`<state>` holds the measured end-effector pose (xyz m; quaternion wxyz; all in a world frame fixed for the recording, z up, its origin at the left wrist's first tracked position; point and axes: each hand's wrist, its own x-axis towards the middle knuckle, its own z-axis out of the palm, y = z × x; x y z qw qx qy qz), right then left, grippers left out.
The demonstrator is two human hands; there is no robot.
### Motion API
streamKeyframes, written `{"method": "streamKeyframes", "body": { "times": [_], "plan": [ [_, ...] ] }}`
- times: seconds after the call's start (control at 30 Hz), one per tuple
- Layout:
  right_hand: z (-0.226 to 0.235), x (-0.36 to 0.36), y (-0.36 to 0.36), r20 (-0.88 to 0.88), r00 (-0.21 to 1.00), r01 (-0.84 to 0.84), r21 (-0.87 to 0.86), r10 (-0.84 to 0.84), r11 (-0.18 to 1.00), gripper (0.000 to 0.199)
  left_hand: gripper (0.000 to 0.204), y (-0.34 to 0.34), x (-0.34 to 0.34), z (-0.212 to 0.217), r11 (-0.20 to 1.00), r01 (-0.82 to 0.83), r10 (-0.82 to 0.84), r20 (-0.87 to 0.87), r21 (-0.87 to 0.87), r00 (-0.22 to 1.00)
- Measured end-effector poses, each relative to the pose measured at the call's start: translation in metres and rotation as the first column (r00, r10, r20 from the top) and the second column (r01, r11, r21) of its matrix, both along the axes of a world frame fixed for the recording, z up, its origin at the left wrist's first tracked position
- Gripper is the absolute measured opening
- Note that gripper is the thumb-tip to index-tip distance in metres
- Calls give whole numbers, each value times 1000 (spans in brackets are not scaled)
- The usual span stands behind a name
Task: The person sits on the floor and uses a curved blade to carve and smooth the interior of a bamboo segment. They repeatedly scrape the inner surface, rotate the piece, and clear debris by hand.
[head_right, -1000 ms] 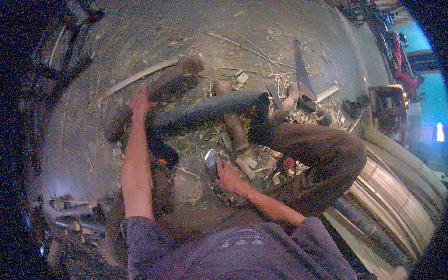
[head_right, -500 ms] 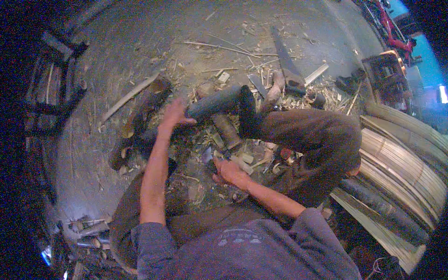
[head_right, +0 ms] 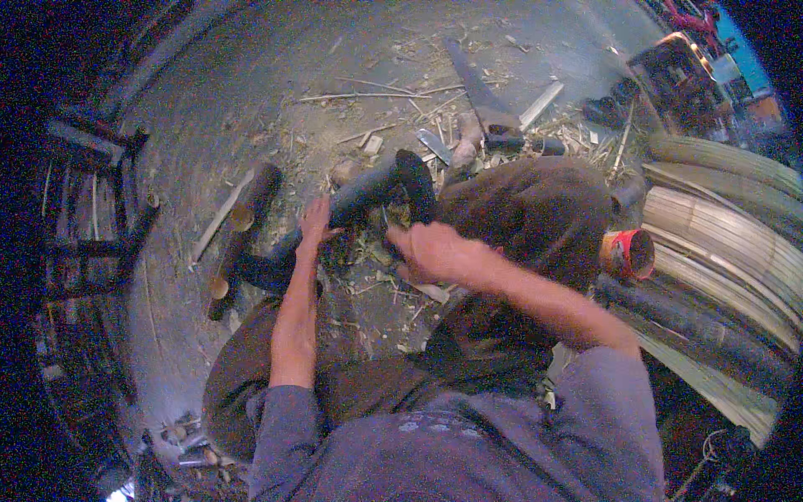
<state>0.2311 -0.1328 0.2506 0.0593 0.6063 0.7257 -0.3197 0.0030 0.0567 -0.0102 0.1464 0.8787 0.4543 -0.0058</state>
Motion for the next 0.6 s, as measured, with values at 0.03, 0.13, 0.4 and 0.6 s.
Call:
{"method": "streamKeyframes", "body": {
  "times": [0.03,0.13,0.4,0.6],
  "plan": [
    [14,1,15,10,1000,2,-7,-2,1000,52,99,1,-5,-1,1000,-14,14,-19,10,1000],
    [35,3,57,-15,999,-43,188,46,981,34,107,0,-20,13,986,-77,70,-55,-151,996],
    [103,10,129,170,980,-107,17,103,994,34,116,-40,111,150,965,208,-252,789,161,561],
    [56,59,180,-300,953,-57,-41,42,998,31,77,-59,123,193,973,104,172,950,-205,262]
  ]
}}
